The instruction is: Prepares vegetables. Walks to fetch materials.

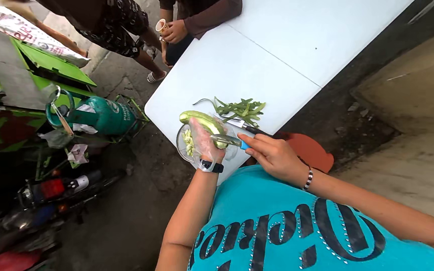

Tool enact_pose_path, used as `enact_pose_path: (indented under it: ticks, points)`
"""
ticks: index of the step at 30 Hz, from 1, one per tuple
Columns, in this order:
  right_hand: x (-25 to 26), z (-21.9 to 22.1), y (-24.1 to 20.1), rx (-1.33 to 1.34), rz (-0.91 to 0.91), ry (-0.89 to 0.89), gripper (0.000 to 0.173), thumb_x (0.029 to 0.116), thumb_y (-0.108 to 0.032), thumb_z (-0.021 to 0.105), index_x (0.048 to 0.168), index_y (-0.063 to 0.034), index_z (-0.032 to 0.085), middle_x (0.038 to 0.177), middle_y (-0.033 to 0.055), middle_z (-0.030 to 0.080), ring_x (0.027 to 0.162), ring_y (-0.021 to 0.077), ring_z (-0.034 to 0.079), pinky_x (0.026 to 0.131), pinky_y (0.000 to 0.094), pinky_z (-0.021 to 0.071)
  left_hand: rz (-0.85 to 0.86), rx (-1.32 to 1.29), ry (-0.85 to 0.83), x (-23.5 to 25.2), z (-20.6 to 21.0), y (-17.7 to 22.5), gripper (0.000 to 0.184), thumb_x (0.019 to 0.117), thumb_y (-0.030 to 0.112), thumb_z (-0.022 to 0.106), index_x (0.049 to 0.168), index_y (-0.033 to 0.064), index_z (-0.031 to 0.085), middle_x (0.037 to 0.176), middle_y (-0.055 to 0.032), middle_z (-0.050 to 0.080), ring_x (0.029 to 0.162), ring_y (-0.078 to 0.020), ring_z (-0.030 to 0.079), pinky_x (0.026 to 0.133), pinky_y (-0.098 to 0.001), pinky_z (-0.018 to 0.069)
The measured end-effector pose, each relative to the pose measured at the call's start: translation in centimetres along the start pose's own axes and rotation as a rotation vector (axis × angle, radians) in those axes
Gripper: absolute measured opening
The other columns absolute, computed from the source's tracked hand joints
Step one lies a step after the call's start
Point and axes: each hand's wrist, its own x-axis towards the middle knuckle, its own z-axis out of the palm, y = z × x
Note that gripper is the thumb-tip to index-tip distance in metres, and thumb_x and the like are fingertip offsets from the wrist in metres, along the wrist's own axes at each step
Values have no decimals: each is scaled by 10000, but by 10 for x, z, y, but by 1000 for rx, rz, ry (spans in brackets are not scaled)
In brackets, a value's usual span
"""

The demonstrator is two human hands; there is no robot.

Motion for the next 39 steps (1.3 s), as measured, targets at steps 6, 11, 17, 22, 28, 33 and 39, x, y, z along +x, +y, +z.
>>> enact_pose_path:
  ticks: [6, 11, 17, 22, 28, 33, 39]
  points:
    - [-5, -1, 1, -30, -12, -5, 426, 1081, -326, 451, 1414, -143, 643, 797, 36, 586, 636, 162, 568, 525, 327, 470, -21, 73, 12, -4, 3, 7, 776, 948, 810, 147, 1188, 222, 593, 975, -28, 667, 804, -135, 674, 671, -298, 585]
    - [-4, 2, 2, -54, -21, 20, 423, 1082, -314, 448, 1404, -127, 648, 804, 44, 583, 631, 167, 568, 518, 324, 470, -34, 39, -24, -4, 2, 5, 734, 960, 792, 227, 1165, 199, 608, 945, -37, 675, 774, -146, 681, 648, -301, 589]
    - [3, 4, 10, -55, 11, 12, 424, 1081, -298, 447, 1408, -110, 641, 813, 65, 596, 636, 193, 587, 523, 352, 488, -24, 66, 69, -9, 10, 1, 633, 1001, 725, 280, 1183, 207, 595, 958, -31, 689, 815, -137, 694, 675, -305, 596]
    - [3, 2, 13, -25, -13, -15, 424, 1077, -307, 450, 1401, -120, 650, 796, 47, 592, 635, 173, 578, 525, 334, 482, -38, 51, 1, -6, 2, 1, 636, 987, 733, 327, 1192, 197, 602, 987, -38, 691, 849, -140, 699, 707, -302, 601]
    - [1, 1, 13, -39, -23, -36, 420, 1075, -298, 451, 1404, -126, 649, 786, 38, 596, 628, 169, 578, 515, 329, 469, -63, 39, -43, -5, -2, 5, 663, 968, 763, 320, 1188, 207, 603, 977, -37, 685, 825, -142, 692, 685, -302, 597]
    - [8, 6, 14, -66, -5, -10, 420, 1079, -296, 450, 1406, -118, 643, 808, 58, 595, 638, 188, 588, 522, 350, 483, -48, 70, 2, -9, 5, 7, 583, 1005, 701, 344, 1197, 215, 603, 977, -33, 696, 817, -143, 703, 668, -308, 604]
    - [12, 10, 18, -48, -4, -3, 417, 1078, -295, 453, 1392, -106, 652, 809, 70, 606, 635, 203, 597, 525, 368, 499, -60, 73, -23, -10, 1, 6, 592, 989, 710, 378, 1194, 210, 619, 978, -38, 706, 810, -147, 705, 646, -319, 607]
